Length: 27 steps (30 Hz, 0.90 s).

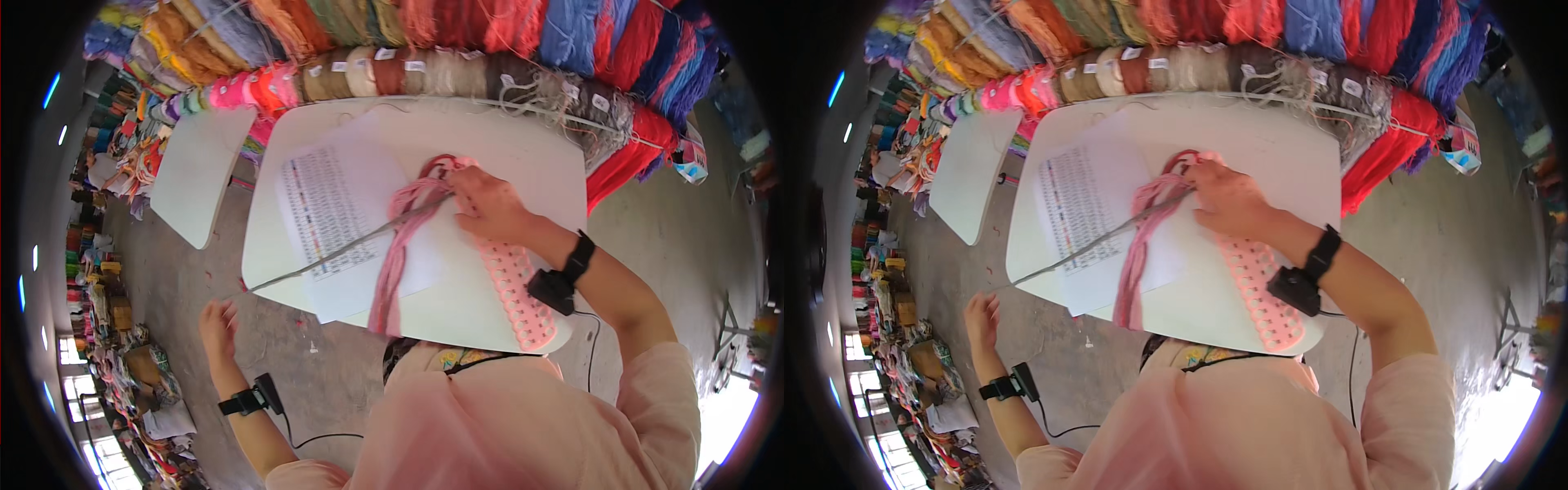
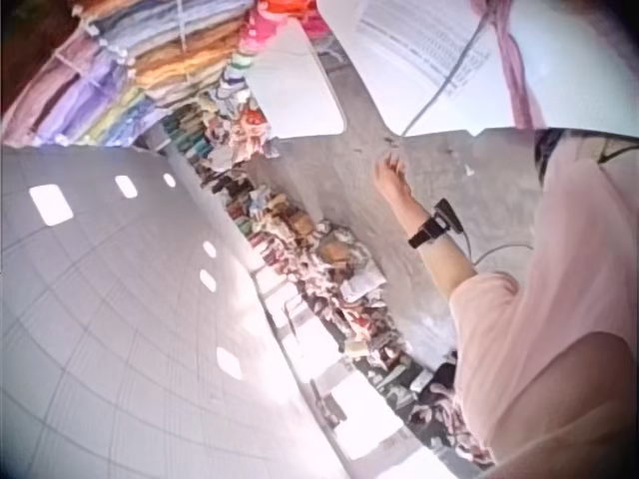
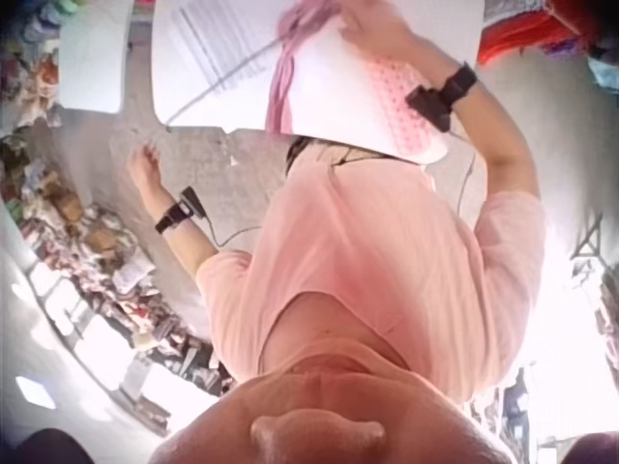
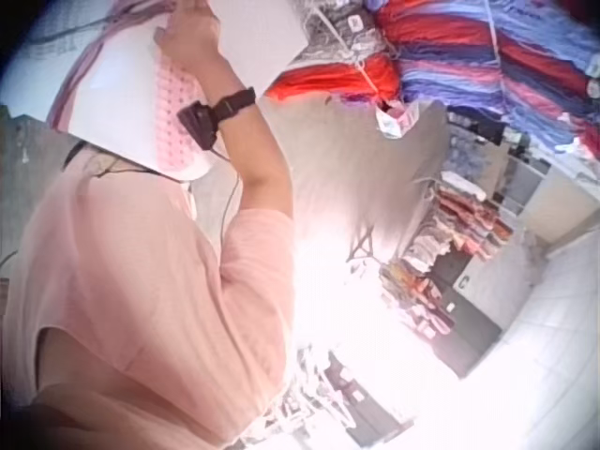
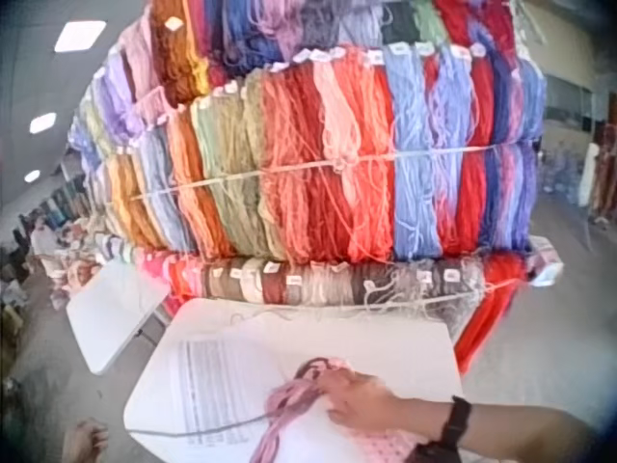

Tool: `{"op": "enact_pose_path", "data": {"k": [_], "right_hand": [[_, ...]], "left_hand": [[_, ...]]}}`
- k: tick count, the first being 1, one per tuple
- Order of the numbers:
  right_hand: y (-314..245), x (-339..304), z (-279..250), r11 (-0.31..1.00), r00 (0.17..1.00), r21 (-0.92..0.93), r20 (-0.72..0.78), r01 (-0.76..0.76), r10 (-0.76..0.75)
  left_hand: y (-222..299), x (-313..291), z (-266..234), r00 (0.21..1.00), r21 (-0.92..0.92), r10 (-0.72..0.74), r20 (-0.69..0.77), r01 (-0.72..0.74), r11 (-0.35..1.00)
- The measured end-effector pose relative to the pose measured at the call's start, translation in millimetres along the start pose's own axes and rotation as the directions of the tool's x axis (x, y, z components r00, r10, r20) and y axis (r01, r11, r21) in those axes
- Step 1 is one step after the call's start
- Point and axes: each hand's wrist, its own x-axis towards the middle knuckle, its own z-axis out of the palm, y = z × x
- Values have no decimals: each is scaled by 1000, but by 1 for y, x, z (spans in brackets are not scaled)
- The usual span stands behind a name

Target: The person references a chart and selects strands of thread from a rack, looping them through a pink organizer. They walk to different racks to repeat the process, pulling more thread and tying it to the organizer.

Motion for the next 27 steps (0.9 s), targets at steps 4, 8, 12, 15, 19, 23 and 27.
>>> {"op": "enact_pose_path", "data": {"k": [4, 8, 12, 15, 19, 23, 27], "right_hand": [[-7, -32, 5, 977, 913, -167, -404, -132, 54], [-66, -74, 27, 882, 885, -257, -364, -395, 291], [-81, -97, 49, 805, 772, -83, -354, -588, 528], [-95, -101, 65, 770, 707, -72, -457, -634, 540], [-103, -120, 75, 756, 681, -32, -460, -654, 570], [-95, -168, 92, 866, 665, 159, -580, -474, 470], [-74, -271, 109, 821, 618, 516, -569, -245, 543]], "left_hand": [[26, -18, 70, 912, -18, 313, 264, -320, 947], [43, 10, 111, 887, -119, 353, 297, -333, 936], [72, 7, 161, 895, -101, 160, 415, -130, 986], [65, 25, 176, 709, -20, 141, 691, -176, 984], [66, -6, 191, 512, -174, 255, 820, -202, 964], [60, -52, 187, 498, -316, 415, 762, -273, 909], [70, -115, 170, 407, -443, 503, 762, -238, 864]]}}
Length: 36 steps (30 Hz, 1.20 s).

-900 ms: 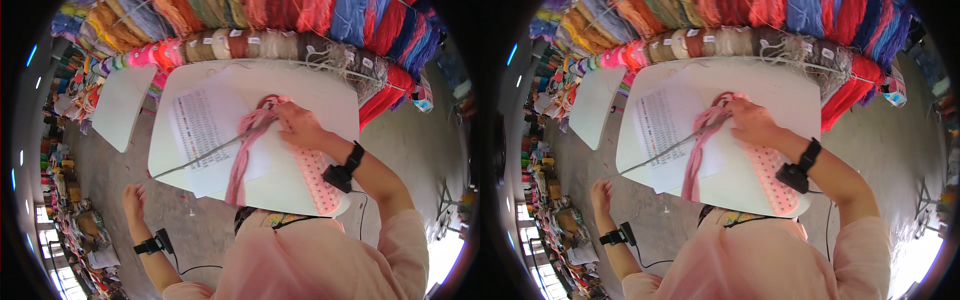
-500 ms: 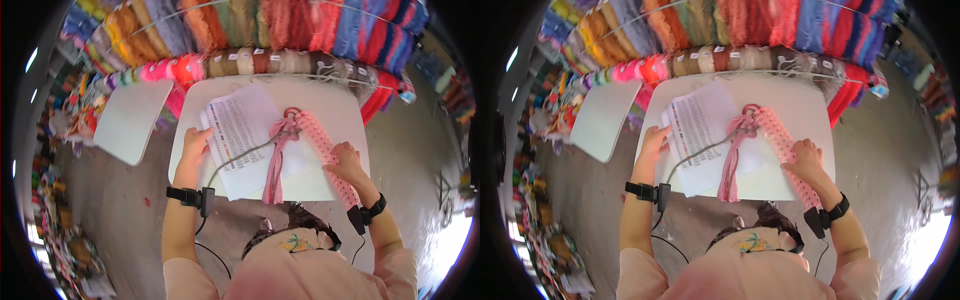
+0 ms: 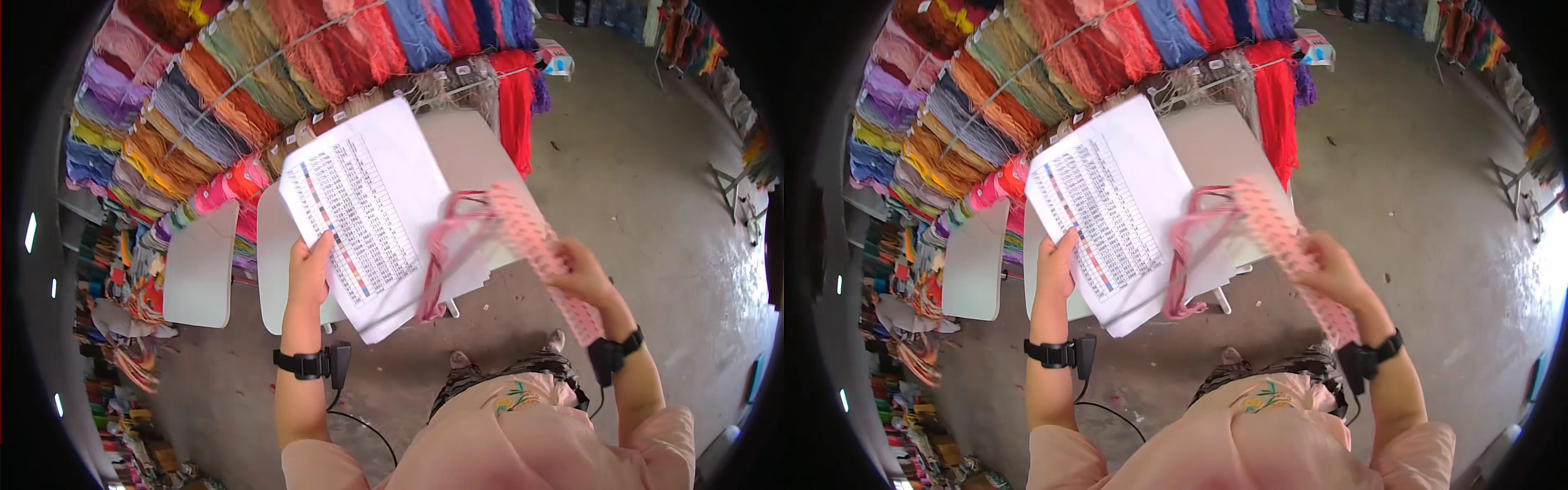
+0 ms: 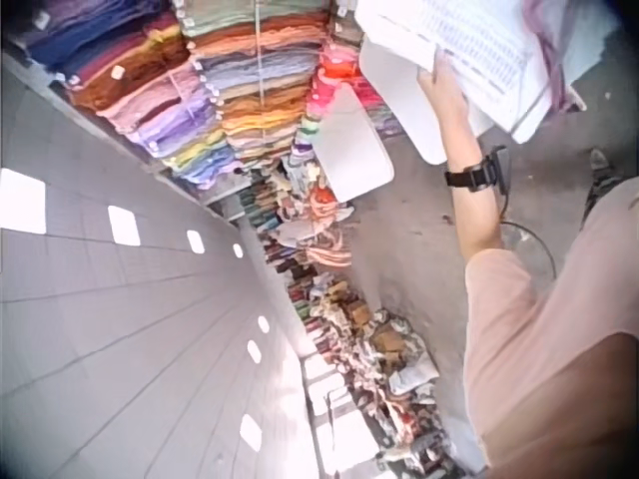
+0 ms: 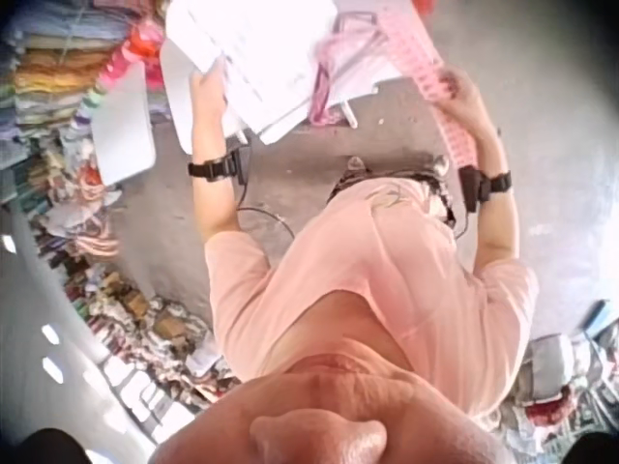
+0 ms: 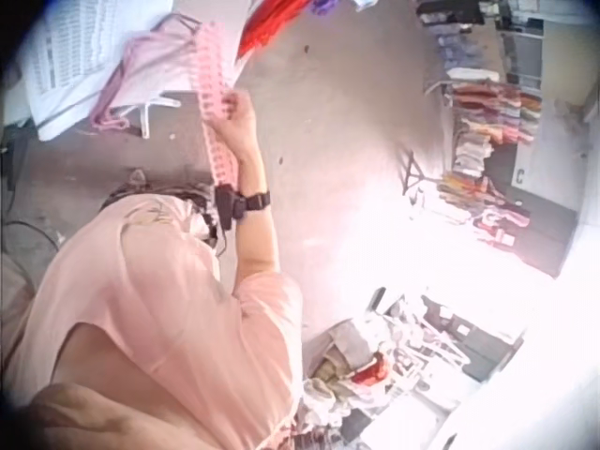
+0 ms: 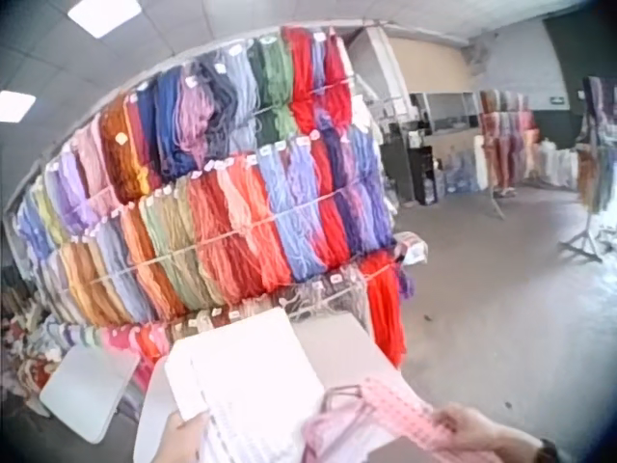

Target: The person references a chart and selects strands of thread from a rack, looping them through a pink organizer. They walk to different racks to repeat the process, pulling more thread and tying it to the organizer.

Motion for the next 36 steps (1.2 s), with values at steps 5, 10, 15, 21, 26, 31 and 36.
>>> {"op": "enact_pose_path", "data": {"k": [5, 10, 15, 21, 26, 31, 36], "right_hand": [[106, -89, -126, 828, 916, 509, -171, -233, 363], [177, -172, -231, 744, 677, 665, -518, -65, 523], [252, -195, -282, 816, 635, 533, -556, -223, 536], [268, -116, -315, 801, 687, 596, -559, -56, 464], [268, -28, -385, 677, 778, 722, -507, 146, 372], [266, 41, -457, 641, 798, 757, -461, 126, 389], [261, 125, -511, 840, 844, 538, -480, 69, 237]], "left_hand": [[23, -27, 117, 987, -55, -11, 163, 20, 998], [-14, -30, 276, 939, -62, -62, 338, 88, 994], [-61, -12, 415, 853, -130, -86, 514, 177, 976], [-106, 11, 543, 665, -111, -143, 733, 324, 940], [-131, 68, 623, 631, -80, -173, 756, 351, 933], [-154, 143, 677, 616, -77, -188, 765, 377, 923], [-155, 215, 733, 640, -101, -216, 737, 420, 902]]}}
